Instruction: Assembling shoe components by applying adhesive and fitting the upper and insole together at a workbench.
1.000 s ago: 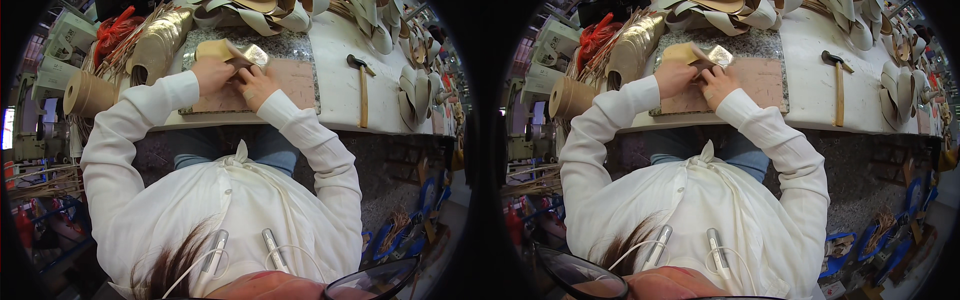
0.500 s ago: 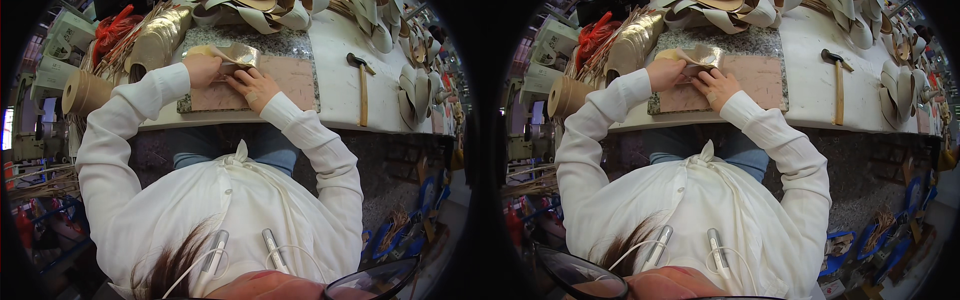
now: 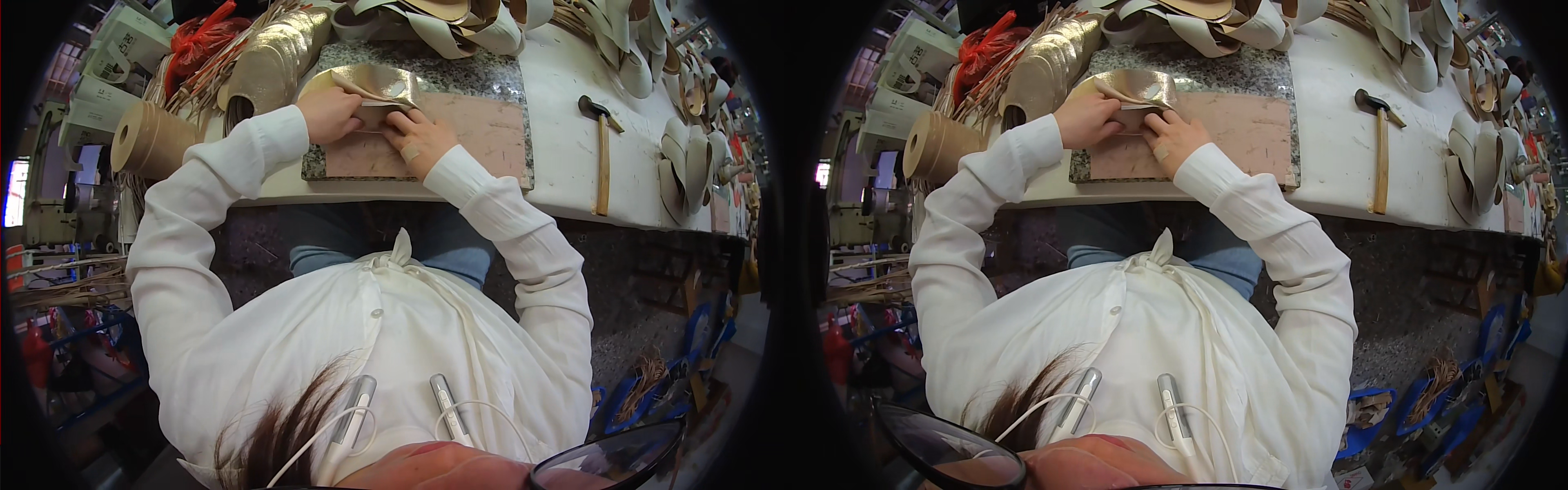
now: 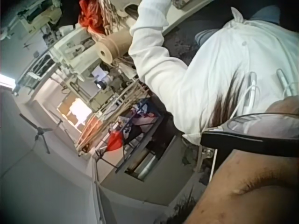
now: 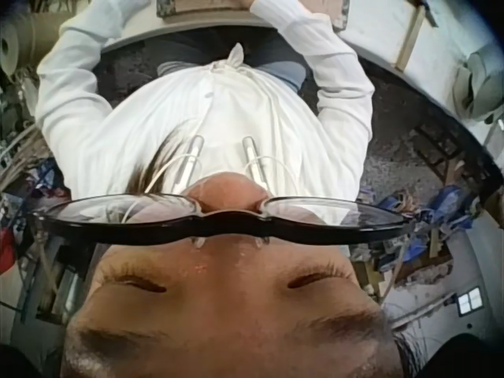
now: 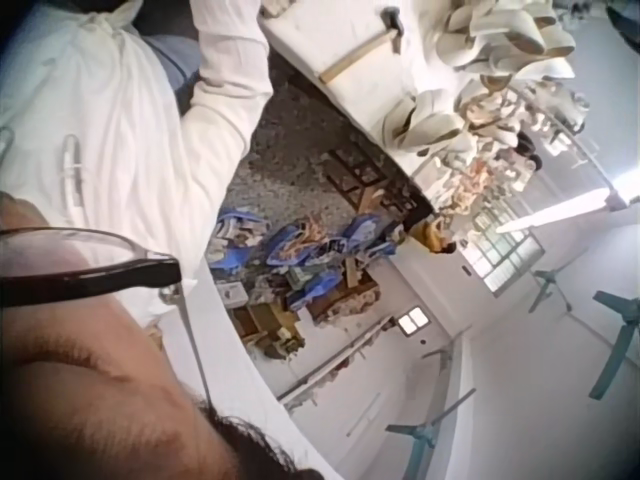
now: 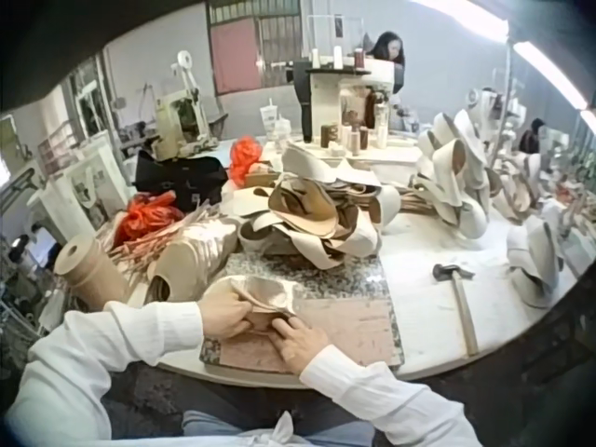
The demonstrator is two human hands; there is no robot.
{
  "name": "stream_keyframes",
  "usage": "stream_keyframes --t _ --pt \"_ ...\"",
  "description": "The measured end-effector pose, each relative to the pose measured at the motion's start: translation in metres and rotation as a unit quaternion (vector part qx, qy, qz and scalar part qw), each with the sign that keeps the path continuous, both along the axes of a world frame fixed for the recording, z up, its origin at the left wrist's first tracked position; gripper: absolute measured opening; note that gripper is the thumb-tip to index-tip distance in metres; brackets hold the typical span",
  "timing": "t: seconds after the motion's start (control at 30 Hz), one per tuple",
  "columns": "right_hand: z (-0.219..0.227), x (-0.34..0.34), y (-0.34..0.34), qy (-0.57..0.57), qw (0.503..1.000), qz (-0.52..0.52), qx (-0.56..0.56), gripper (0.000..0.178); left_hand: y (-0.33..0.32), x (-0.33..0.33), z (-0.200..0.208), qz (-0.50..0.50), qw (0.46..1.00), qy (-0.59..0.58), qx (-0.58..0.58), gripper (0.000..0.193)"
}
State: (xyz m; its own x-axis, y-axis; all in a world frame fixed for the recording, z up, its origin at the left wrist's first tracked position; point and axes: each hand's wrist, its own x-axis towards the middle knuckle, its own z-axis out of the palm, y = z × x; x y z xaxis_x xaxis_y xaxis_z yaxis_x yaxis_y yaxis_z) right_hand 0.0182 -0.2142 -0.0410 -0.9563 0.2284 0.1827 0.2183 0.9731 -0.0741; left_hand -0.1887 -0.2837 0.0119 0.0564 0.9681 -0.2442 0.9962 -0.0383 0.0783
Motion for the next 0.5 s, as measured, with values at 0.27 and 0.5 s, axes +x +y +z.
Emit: stream_keyframes --t 0.27,0.5 --pt "0.013 -0.011 -0.009 -0.043 0.999 -0.031 0.002 0.032 -0.011 0.018 -0.008 -0.115 0.975 0.103 0.162 0.018" --pt "0.003 -0.015 -0.019 -0.034 0.999 -0.012 0.003 0.018 -0.039 0.009 -0.011 -0.156 0.961 0.135 0.186 0.007"
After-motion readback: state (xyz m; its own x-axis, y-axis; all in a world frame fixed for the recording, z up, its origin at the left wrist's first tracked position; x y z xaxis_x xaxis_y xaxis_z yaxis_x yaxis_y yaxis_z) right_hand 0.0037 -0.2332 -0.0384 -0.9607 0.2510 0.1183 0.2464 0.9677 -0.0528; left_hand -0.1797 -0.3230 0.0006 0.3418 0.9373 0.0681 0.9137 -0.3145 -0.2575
